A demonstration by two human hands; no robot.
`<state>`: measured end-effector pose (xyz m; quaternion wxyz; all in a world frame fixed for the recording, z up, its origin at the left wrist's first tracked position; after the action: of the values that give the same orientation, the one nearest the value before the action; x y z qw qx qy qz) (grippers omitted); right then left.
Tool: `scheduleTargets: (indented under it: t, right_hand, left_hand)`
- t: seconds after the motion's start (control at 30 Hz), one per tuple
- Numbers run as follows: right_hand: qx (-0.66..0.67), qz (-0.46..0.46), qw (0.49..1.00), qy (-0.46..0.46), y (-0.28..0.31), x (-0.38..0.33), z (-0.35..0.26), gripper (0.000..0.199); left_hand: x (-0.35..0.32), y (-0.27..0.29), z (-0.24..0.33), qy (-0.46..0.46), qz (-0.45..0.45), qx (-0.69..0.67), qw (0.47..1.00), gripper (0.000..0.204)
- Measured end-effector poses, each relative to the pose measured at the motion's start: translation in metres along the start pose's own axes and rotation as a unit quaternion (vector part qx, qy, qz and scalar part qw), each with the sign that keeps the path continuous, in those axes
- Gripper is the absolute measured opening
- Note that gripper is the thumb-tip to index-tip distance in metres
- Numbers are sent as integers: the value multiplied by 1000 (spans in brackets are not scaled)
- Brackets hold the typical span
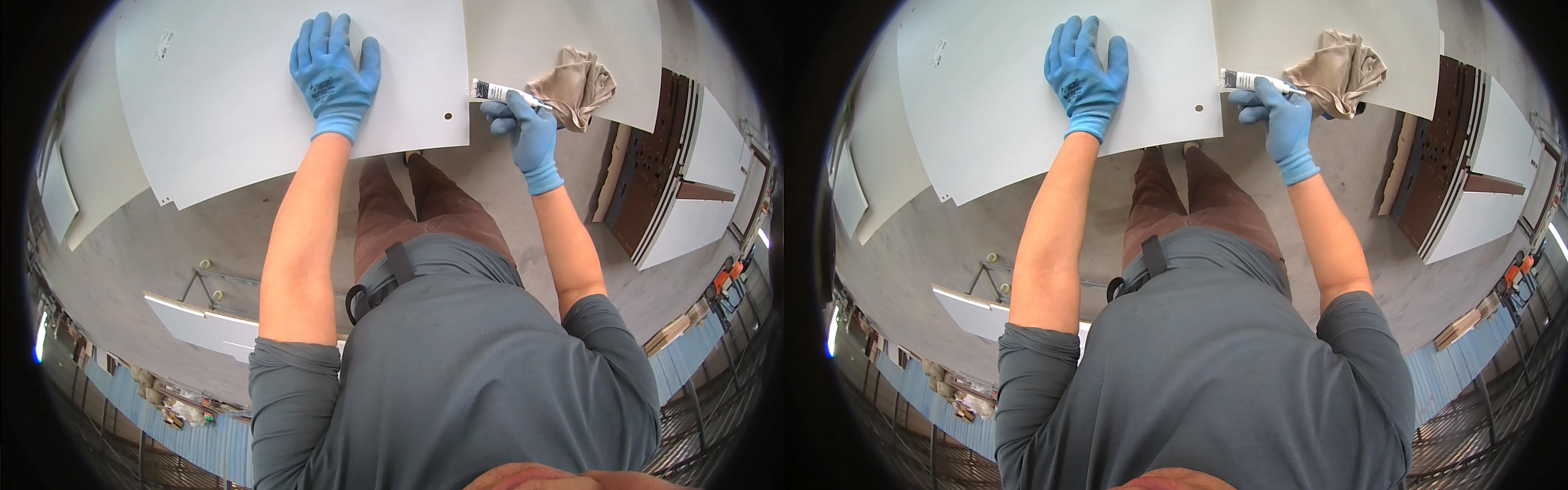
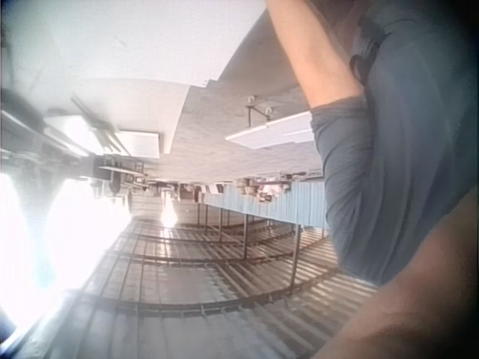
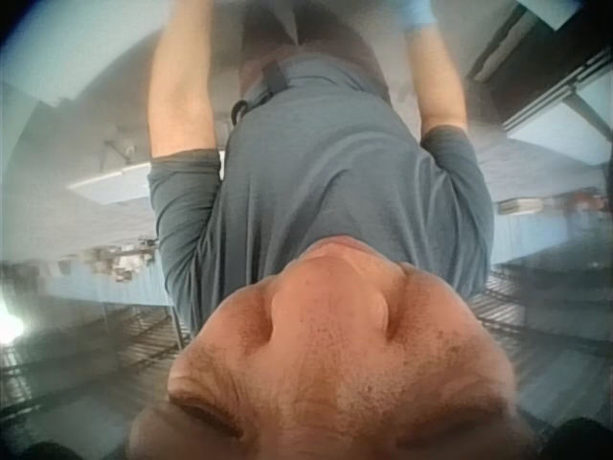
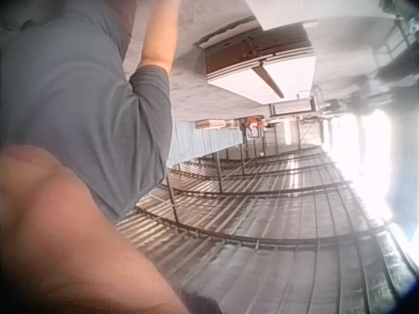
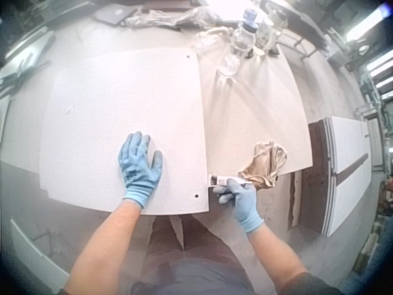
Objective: The person moves white cabinet panels, wipes one with a cloth, and applies a sealant or adhesive from a syringe into pre-drilled holes. The person handles multiple panels and uses a syringe and cloth during the process.
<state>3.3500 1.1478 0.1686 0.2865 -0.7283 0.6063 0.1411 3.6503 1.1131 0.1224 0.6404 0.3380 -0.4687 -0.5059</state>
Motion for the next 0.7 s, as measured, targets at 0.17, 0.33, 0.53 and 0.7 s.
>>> scheduleTargets:
  t: [0.17, 0.33, 0.53, 0.7]
  right_hand:
    - [68, -60, 993, -77, 21, 13, 11, 28]
    - [44, -76, 992, -91, 30, 19, 17, 28]
    - [-30, -116, 988, -94, 37, 30, 11, 29]
    - [-107, -92, 984, -106, 34, 34, -1, 30]
  left_hand:
    - [-1, -2, -2, 3, -6, 0, 1000, 49]
    - [0, -3, -2, -2, -1, -6, 1000, 48]
    - [1, -1, -1, 1, 2, 1, 1000, 47]
    - [1, 1, 1, -6, 9, 9, 1000, 49]
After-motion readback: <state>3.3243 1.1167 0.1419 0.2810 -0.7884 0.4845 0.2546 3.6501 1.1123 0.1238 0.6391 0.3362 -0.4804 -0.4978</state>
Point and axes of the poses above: each hand's wrist, its own x-axis towards the middle knuckle, its own y-axis out of the back of the hand, z = x × y, the point moved 2 cm from there along x, towards the middle knuckle, and after that the axes turned 15 degrees about -z, right-handed, at the moved point
